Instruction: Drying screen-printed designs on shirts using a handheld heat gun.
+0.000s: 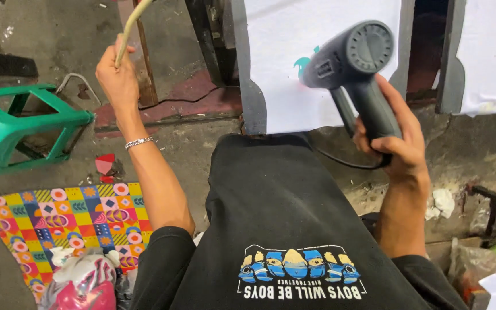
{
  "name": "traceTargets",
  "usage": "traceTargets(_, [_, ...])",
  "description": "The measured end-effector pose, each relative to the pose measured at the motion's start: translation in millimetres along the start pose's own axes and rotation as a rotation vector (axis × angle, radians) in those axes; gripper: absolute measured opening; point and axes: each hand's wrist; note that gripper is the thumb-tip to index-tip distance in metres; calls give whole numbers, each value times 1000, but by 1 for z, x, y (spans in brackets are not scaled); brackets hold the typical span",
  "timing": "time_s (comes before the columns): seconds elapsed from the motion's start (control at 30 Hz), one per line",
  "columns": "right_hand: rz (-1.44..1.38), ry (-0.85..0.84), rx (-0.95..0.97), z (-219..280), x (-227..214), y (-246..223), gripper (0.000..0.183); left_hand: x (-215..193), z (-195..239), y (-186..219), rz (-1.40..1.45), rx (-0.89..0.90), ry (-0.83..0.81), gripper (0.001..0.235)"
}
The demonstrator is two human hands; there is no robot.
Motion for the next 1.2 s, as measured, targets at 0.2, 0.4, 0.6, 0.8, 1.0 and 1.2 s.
traceTargets(0.2, [-81, 77, -75, -9, 18, 7, 101, 2, -47, -45, -538, 192, 49, 38])
traceTargets(0.4, [34, 35, -43, -10, 25, -4, 97, 38, -74, -54, -586, 93, 261, 38])
traceTargets(0.6, [92, 80, -25, 3, 29, -18, 103, 62, -103, -75, -623, 107, 478, 31])
traceTargets(0.8, [24, 123, -85, 5, 27, -1, 101, 70, -97, -82, -356, 89, 514, 45])
traceTargets(1.0, [-11, 3, -41, 8, 16, -7, 101, 60, -68, -86, -282, 259, 456, 36])
traceTargets(1.2, [121, 71, 14, 4, 18, -36, 104, 47, -50, -84, -223, 204, 325, 27])
Point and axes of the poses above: each hand's wrist, its own z-axis away from the middle knuckle, its own x-axis out of the palm, y = z × x, and after that the axes turned 10 degrees about -x, right-handed
